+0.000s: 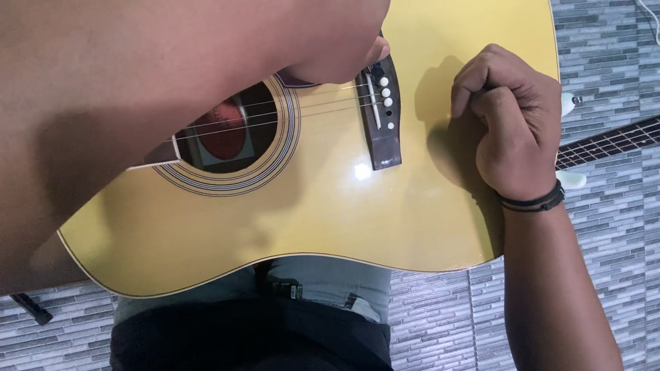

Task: Installing bridge pins into an acoustic guitar bridge to secure the strings using a pressing tool.

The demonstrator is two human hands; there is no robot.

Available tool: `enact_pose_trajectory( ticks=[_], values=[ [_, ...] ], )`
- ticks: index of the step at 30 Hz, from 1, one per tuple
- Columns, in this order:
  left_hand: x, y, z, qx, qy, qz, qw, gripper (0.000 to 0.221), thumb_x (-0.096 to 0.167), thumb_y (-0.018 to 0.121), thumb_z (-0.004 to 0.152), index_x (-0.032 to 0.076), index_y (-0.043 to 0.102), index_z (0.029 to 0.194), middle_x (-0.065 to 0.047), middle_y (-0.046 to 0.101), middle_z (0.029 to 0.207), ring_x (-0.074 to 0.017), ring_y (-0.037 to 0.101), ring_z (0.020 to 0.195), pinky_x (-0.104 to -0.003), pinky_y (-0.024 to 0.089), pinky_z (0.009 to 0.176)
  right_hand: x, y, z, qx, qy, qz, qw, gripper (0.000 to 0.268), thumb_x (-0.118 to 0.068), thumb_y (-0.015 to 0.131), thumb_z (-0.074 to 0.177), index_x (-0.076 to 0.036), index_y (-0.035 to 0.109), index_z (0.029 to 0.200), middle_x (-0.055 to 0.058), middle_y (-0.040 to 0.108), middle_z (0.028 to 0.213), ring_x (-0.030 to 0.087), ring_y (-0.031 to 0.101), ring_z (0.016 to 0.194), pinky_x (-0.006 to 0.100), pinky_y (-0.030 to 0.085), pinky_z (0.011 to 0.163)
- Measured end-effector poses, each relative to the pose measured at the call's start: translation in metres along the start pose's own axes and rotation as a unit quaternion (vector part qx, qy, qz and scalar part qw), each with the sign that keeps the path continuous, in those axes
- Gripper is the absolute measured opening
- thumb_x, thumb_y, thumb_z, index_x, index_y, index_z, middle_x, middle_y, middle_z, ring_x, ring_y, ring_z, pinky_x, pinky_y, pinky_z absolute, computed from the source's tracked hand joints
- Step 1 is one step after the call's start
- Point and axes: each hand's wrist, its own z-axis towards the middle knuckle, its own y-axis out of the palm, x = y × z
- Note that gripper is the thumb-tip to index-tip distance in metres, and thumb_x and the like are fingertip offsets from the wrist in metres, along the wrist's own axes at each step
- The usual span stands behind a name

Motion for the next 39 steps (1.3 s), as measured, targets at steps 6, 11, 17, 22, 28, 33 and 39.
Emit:
enact_pose_trajectory(
  ticks=[6,11,17,22,28,33,39],
  values=[
    [0.007,-0.034,-0.015,-0.134,-0.039,-0.048,0.989,0.055,0.045,0.032,0.117,0.016,0.069,0.089,0.002,0.068,0.077,-0.0254,0.064,0.068,-0.039,0.042,0.06,-0.003,0.0,0.004,-0.013,0.005,0.007,1.0,0.023,0.001,0.037,0.088,-0.002,0.054,0.073,0.01,0.052,0.078,0.018,0.044,0.074,0.029,0.032,0.07],
    [0.011,-0.035,-0.028,-0.104,-0.036,-0.043,0.993,0.046,0.044,0.033,0.117,0.02,0.071,0.106,-0.007,0.074,0.086,-0.0357,0.073,0.077,-0.043,0.048,0.061,-0.005,0.001,0.003,-0.016,0.008,0.006,1.0,0.023,0.001,0.037,0.087,-0.002,0.054,0.072,0.009,0.052,0.077,0.017,0.044,0.074,0.029,0.032,0.071],
    [0.013,-0.084,-0.063,-0.153,-0.136,-0.182,0.962,0.064,0.052,0.031,0.118,0.006,0.073,0.103,-0.018,0.073,0.097,-0.041,0.07,0.086,-0.051,0.052,0.072,-0.003,0.001,0.002,-0.018,0.001,0.004,1.0,0.024,0.001,0.036,0.088,-0.002,0.053,0.071,0.01,0.052,0.077,0.018,0.045,0.073,0.03,0.033,0.07],
    [0.016,-0.078,-0.067,-0.132,-0.148,-0.196,0.96,0.065,0.051,0.033,0.12,0.006,0.075,0.099,-0.018,0.074,0.092,-0.0406,0.07,0.083,-0.051,0.052,0.069,-0.003,-0.001,0.002,-0.017,-0.001,-0.004,1.0,0.023,0.0,0.036,0.087,-0.001,0.052,0.071,0.01,0.052,0.076,0.019,0.045,0.074,0.03,0.033,0.071],
    [0.018,-0.061,-0.068,-0.056,-0.128,-0.098,0.985,0.061,0.049,0.031,0.122,0.016,0.077,0.098,-0.014,0.078,0.091,-0.0409,0.075,0.085,-0.048,0.053,0.06,-0.003,0.0,0.002,-0.02,-0.001,-0.006,1.0,0.024,0.0,0.036,0.089,-0.002,0.053,0.071,0.009,0.052,0.076,0.018,0.045,0.073,0.03,0.033,0.07],
    [0.015,-0.064,-0.062,-0.044,-0.141,-0.105,0.983,0.066,0.061,0.037,0.116,0.012,0.077,0.098,-0.014,0.075,0.098,-0.0407,0.074,0.086,-0.05,0.055,0.059,-0.002,0.001,0.002,-0.002,-0.01,0.007,1.0,0.024,0.002,0.036,0.088,-0.001,0.053,0.071,0.01,0.052,0.076,0.018,0.045,0.073,0.03,0.033,0.07],
    [0.001,-0.062,-0.032,-0.153,-0.136,-0.175,0.963,0.074,0.063,0.048,0.113,0.002,0.061,0.073,-0.009,0.056,0.074,-0.0294,0.056,0.065,-0.044,0.044,0.057,-0.002,-0.001,0.001,-0.002,-0.018,0.005,1.0,0.025,0.002,0.036,0.089,-0.002,0.053,0.071,0.009,0.053,0.075,0.018,0.044,0.072,0.03,0.033,0.069]
  ],
)
